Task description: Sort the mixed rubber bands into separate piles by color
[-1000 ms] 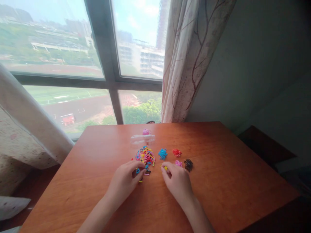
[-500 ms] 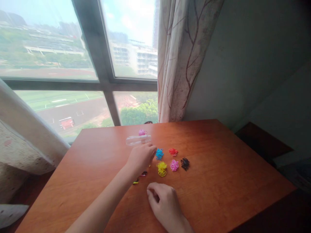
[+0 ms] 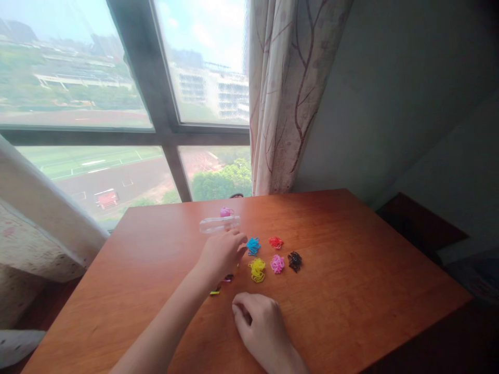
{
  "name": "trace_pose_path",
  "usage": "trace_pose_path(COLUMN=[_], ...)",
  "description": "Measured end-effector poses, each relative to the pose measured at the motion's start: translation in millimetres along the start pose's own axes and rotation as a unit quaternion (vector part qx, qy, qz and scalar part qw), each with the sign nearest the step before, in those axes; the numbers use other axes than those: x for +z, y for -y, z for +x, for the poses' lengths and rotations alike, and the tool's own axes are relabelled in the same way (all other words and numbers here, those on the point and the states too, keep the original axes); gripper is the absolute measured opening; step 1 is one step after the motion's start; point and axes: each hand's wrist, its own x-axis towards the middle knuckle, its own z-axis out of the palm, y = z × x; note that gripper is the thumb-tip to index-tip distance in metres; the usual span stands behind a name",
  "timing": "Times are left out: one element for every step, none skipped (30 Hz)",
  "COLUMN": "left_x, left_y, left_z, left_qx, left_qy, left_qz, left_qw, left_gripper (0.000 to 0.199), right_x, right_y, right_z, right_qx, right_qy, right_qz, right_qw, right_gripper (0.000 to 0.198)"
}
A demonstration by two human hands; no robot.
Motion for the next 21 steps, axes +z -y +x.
trace_pose_path(left_x=[-3,-5,-7,-8,-9,-9,-8,-7,-5,-2,1,4,7,11,13,16,17,19,20,20,21], left_y=[4,9,14,20,26,33,39,46,51,56,60,63,65,65,65,63,62,60,59,57,56], left_z=[-6,-13,-20,-27,-35,-42,-49,-56,-62,-67,-72,-77,-80,-83,-85,-87,-88,-88,-88,-88,-88], left_qx=[-0.007,-0.014,-0.022,-0.03,-0.04,-0.052,-0.068,-0.087,-0.104,-0.12,-0.135,-0.148,-0.159,-0.167,-0.172,-0.174,-0.174,-0.172,-0.169,-0.167,-0.165], left_qy=[-0.004,-0.009,-0.013,-0.02,-0.029,-0.039,-0.048,-0.056,-0.061,-0.065,-0.067,-0.067,-0.064,-0.059,-0.053,-0.046,-0.04,-0.034,-0.029,-0.026,-0.022], left_qz=[-0.001,-0.003,-0.006,-0.014,-0.034,-0.053,-0.068,-0.077,-0.082,-0.085,-0.088,-0.092,-0.095,-0.099,-0.103,-0.107,-0.11,-0.113,-0.115,-0.118,-0.122], left_qw=[1.0,1.0,1.0,0.999,0.998,0.996,0.994,0.992,0.989,0.987,0.985,0.982,0.981,0.979,0.978,0.978,0.978,0.978,0.978,0.979,0.978], left_gripper=[0.015,0.016,0.018,0.02,0.021,0.022,0.023,0.024,0.025,0.027,0.028,0.03,0.032,0.032,0.033,0.033,0.033,0.032,0.032,0.032,0.031], right_x=[0,0,0,0,0,1,1,1,1,1,0,-2,-4,-7,-10,-13,-15,-17,-17,-17,-16], right_y=[0,0,0,1,1,1,1,1,2,2,4,5,8,10,14,18,22,26,29,33,35], right_z=[0,0,0,0,-1,-1,-2,-2,-1,0,3,6,11,17,24,31,39,47,54,60,66], right_qx=[0.001,0.001,0.001,0.0,0.0,0.0,0.001,0.002,0.003,0.006,0.009,0.014,0.018,0.025,0.034,0.046,0.064,0.085,0.104,0.123,0.141], right_qy=[0.002,0.005,0.007,0.01,0.013,0.017,0.02,0.023,0.026,0.029,0.031,0.03,0.027,0.023,0.019,0.019,0.022,0.03,0.042,0.055,0.069], right_qz=[0.0,-0.002,-0.006,-0.011,-0.018,-0.025,-0.032,-0.037,-0.042,-0.046,-0.05,-0.055,-0.062,-0.071,-0.083,-0.098,-0.116,-0.136,-0.154,-0.17,-0.183], right_qw=[1.0,1.0,1.0,1.0,1.0,1.0,0.999,0.999,0.999,0.998,0.998,0.998,0.998,0.997,0.996,0.994,0.991,0.987,0.982,0.976,0.971], right_gripper=[0.017,0.017,0.016,0.016,0.015,0.015,0.015,0.015,0.015,0.016,0.016,0.016,0.017,0.018,0.019,0.021,0.023,0.024,0.026,0.027,0.028])
